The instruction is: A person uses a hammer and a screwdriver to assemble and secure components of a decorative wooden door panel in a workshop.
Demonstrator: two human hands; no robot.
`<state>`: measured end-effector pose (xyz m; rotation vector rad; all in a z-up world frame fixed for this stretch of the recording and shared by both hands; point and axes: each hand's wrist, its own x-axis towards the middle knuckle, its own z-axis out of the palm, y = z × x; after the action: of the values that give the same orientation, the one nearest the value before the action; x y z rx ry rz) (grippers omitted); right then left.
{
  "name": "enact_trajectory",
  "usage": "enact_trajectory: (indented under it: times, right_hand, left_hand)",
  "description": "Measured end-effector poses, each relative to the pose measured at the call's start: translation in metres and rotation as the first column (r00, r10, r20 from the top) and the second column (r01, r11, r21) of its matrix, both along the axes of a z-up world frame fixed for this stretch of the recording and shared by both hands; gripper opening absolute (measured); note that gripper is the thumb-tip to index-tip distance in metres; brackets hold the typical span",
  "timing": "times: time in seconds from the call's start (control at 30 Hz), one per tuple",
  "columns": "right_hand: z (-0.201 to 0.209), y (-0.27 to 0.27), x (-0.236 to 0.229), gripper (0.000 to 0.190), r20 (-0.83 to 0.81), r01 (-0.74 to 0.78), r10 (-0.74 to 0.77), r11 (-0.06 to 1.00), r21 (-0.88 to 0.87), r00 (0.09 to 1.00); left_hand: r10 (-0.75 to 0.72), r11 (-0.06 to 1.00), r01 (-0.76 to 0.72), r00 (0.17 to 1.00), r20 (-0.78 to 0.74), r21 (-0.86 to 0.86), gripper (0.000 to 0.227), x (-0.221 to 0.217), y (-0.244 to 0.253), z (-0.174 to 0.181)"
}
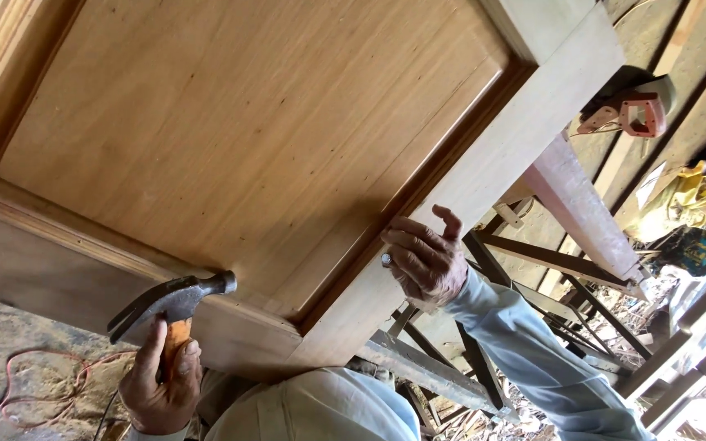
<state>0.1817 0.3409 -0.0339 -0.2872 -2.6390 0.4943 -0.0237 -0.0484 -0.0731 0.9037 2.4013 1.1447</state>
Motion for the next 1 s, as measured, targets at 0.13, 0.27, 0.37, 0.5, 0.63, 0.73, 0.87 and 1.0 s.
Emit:
enact_trajectory:
  times: [0.13,0.27,0.37,0.5,0.63,0.73,0.87,1.0]
  right_hand:
    - [-0.019,-0.027,0.012,0.018,0.011,0.024,-0.024,0.999,0.021,1.000]
    - [-0.021,-0.049,0.012,0.017,-0.042,-0.020,0.018,0.998,-0.055,0.999]
    - [-0.013,-0.028,0.011,0.012,-0.017,-0.060,0.060,0.998,0.007,0.998]
    - [-0.008,0.030,0.008,0.019,-0.011,-0.044,0.048,0.971,0.237,0.999]
    - [-0.013,0.074,0.015,0.019,0.038,-0.036,0.027,0.965,0.261,0.999]
    - [-0.011,0.082,0.015,0.010,-0.005,-0.013,0.013,0.999,0.047,1.000]
    - [0.000,0.089,0.024,0.005,0.057,0.098,-0.083,0.932,-0.349,0.995]
    - [0.021,0.101,-0.001,0.003,0.116,0.072,-0.016,0.866,-0.494,0.993]
  left_hand:
    - [0.001,1.000,-0.001,1.000,0.016,-0.030,0.052,-0.001,-0.002,0.001]
    - [-0.006,0.997,0.006,1.000,-0.003,-0.079,0.054,-0.001,-0.003,0.003]
    - [0.000,0.998,0.002,1.000,0.030,-0.059,0.053,-0.001,-0.001,0.005]
    - [-0.008,0.999,0.008,1.000,0.004,-0.039,0.052,-0.001,-0.002,0.003]
    - [-0.014,1.000,0.014,1.000,-0.015,-0.009,0.050,-0.003,0.002,0.003]
    - [-0.025,1.000,0.025,1.000,0.005,-0.001,0.052,-0.001,0.001,0.005]
    - [0.019,1.000,-0.019,0.999,0.033,-0.016,0.051,0.003,0.013,0.019]
    - [0.097,0.994,-0.092,0.990,0.102,-0.053,0.048,0.007,0.058,0.054]
